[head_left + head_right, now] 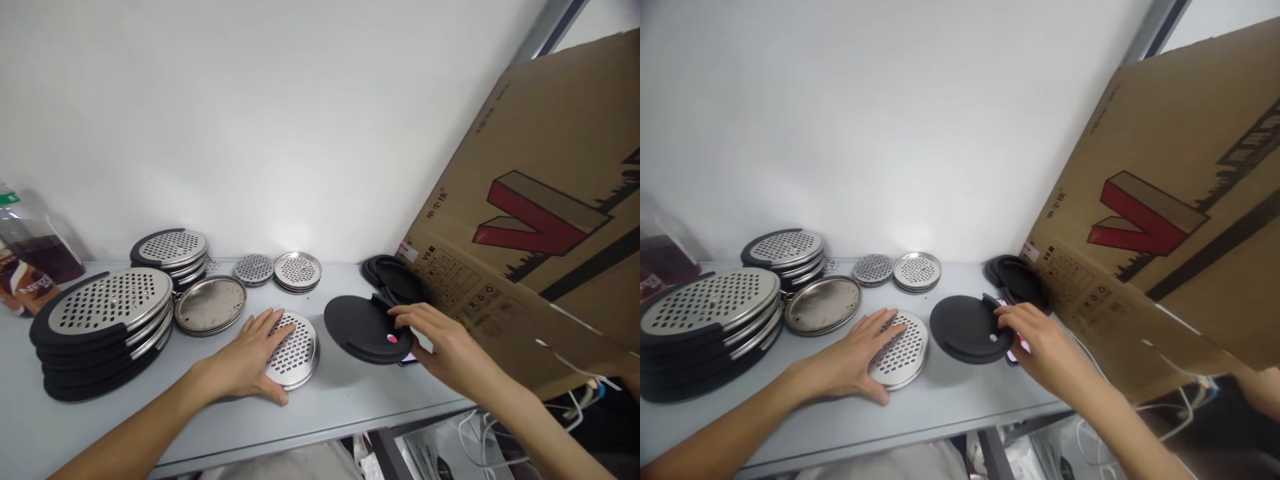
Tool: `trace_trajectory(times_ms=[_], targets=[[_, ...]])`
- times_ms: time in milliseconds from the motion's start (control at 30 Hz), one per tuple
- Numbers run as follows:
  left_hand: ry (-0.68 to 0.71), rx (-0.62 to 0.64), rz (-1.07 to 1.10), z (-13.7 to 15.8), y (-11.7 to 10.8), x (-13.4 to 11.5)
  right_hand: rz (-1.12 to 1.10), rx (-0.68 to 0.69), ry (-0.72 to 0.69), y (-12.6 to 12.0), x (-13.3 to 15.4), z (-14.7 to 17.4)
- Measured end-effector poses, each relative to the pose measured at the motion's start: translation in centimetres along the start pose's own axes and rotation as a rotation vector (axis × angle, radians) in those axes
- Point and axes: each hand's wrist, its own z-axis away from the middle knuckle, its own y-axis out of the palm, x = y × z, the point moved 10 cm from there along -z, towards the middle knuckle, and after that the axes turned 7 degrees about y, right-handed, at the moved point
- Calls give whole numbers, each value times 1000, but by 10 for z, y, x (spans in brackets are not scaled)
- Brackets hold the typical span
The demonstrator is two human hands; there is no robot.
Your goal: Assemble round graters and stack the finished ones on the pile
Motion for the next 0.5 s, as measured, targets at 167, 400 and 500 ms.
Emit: trace_trajectory(times_ms=[167,400,500], targets=[[-28,34,24,7,-3,9,7,61,-132,24,8,15],[-7,55,44,5,-4,8,26,111,-209,33,12,13],[-26,34,77,7,-8,10,-12,101,-222,39,22,9]])
